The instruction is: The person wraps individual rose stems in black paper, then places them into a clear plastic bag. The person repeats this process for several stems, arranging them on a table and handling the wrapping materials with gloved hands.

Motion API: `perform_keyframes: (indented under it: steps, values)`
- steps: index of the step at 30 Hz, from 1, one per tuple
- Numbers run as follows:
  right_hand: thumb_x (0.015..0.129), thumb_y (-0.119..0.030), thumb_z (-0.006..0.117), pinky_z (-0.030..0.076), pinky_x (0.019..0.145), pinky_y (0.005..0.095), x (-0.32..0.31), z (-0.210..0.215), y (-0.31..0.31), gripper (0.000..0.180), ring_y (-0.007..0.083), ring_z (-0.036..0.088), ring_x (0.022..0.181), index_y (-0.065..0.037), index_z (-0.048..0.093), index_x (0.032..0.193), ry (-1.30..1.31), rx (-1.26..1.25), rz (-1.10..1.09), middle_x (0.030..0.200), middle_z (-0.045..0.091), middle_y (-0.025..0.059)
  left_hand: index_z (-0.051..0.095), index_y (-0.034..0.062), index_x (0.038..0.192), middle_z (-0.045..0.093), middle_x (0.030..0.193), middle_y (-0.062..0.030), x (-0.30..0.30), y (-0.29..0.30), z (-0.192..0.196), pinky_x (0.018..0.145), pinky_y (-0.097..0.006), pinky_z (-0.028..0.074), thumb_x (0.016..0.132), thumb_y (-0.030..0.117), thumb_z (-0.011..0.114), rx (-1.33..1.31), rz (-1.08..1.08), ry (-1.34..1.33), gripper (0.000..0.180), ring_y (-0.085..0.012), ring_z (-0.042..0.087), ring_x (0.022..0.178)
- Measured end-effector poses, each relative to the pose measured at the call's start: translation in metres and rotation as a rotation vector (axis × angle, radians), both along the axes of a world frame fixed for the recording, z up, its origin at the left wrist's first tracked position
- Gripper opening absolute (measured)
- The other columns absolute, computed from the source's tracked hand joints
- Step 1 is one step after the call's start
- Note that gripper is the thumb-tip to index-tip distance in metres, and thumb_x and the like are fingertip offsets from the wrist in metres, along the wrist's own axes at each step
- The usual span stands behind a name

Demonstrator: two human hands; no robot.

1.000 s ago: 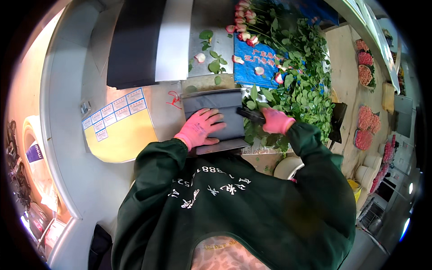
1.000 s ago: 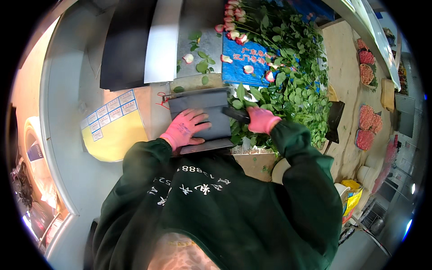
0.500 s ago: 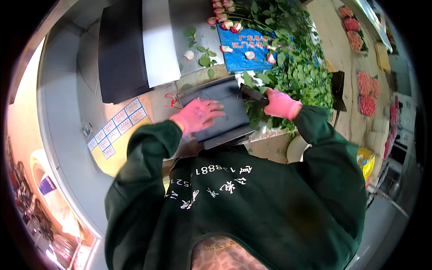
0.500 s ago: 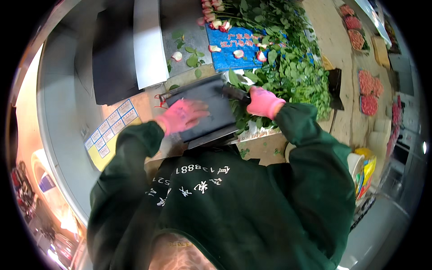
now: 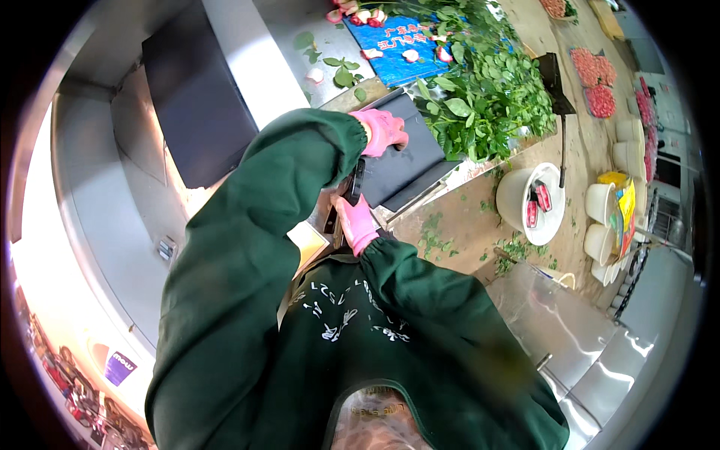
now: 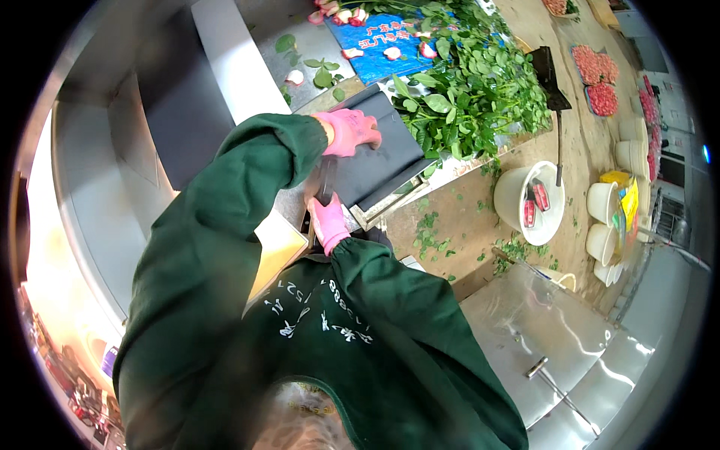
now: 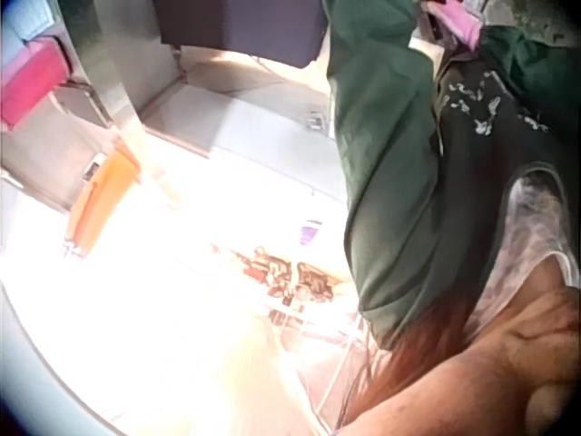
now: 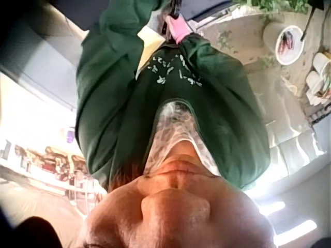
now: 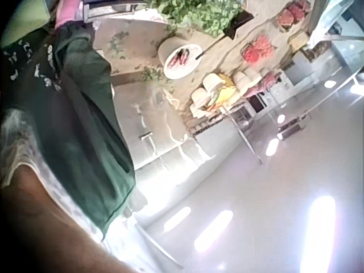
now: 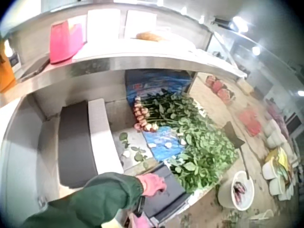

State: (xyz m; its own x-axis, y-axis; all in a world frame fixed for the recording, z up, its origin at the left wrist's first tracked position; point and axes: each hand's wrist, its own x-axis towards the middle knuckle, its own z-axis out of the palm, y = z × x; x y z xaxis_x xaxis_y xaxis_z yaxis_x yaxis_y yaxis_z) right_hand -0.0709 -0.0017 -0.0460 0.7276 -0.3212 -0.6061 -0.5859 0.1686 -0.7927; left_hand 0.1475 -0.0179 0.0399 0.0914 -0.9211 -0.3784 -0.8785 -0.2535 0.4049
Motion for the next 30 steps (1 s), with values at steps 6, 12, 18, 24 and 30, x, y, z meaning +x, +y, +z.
perform_keyframes:
  steps: [6, 12, 18, 24, 30]
  values:
    - [0.077, -0.036, 0.07, 0.051, 0.081, 0.0397, 0.014, 0.025, -0.004, 0.057, 0.0353, 0.066, 0.091, 0.004, 0.055, 0.116, 0.095, -0.2, 0.117, 0.096, 0.067, 0.0221, 0.059, 0.014, 0.118, 0.058, 0.103, -0.0114, -0.05, 0.037, -0.028, 0.084, -0.042, 0.046, 0.082, 0.013, 0.06, -0.357, 0.266, -0.279, 0.036, -0.0291, 0.058, 0.099]
    - [0.07, -0.029, 0.069, 0.051, 0.085, 0.0453, -0.027, 0.104, -0.122, 0.06, 0.0407, 0.063, 0.103, 0.003, 0.054, 0.119, 0.094, -0.329, 1.101, 0.107, 0.065, 0.0276, 0.058, 0.0039, 0.115, 0.06, 0.097, -0.0031, -0.148, 0.094, -0.03, 0.079, -0.031, 0.048, 0.091, 0.023, 0.065, -0.814, 1.653, 1.022, 0.031, -0.0177, 0.059, 0.089]
    - [0.074, -0.026, 0.063, 0.05, 0.07, 0.04, -0.016, 0.092, -0.327, 0.023, 0.0335, 0.064, 0.073, -0.007, 0.066, 0.087, 0.189, -0.364, 1.351, 0.077, 0.066, 0.0156, 0.05, -0.0031, 0.129, 0.06, 0.114, -0.0102, -0.133, 0.028, 0.017, 0.089, -0.03, 0.046, 0.092, 0.029, 0.065, -0.601, 1.681, 0.884, 0.051, -0.0189, 0.056, 0.105]
    - [0.082, -0.025, 0.061, 0.049, 0.084, 0.0451, 0.075, -0.048, -0.398, 0.034, 0.038, 0.061, 0.095, -0.007, 0.065, 0.11, -0.337, -1.009, 1.034, 0.104, 0.064, 0.0187, 0.059, 0.0035, 0.104, 0.047, 0.082, 0.0052, -0.119, -0.022, 0.157, 0.068, -0.021, 0.036, 0.094, 0.009, 0.062, -0.852, 1.606, 0.598, 0.012, -0.0046, 0.043, 0.076]
    - [0.079, -0.027, 0.065, 0.046, 0.093, 0.0417, 0.141, 0.151, -0.523, 0.044, 0.0331, 0.056, 0.108, -0.007, 0.06, 0.118, -0.178, -0.807, 1.052, 0.118, 0.061, 0.0155, 0.051, -0.0012, 0.13, 0.058, 0.108, -0.0022, -0.11, -0.121, 0.127, 0.08, -0.024, 0.043, 0.097, 0.021, 0.06, -1.101, 1.97, 0.386, 0.04, -0.0076, 0.05, 0.089]
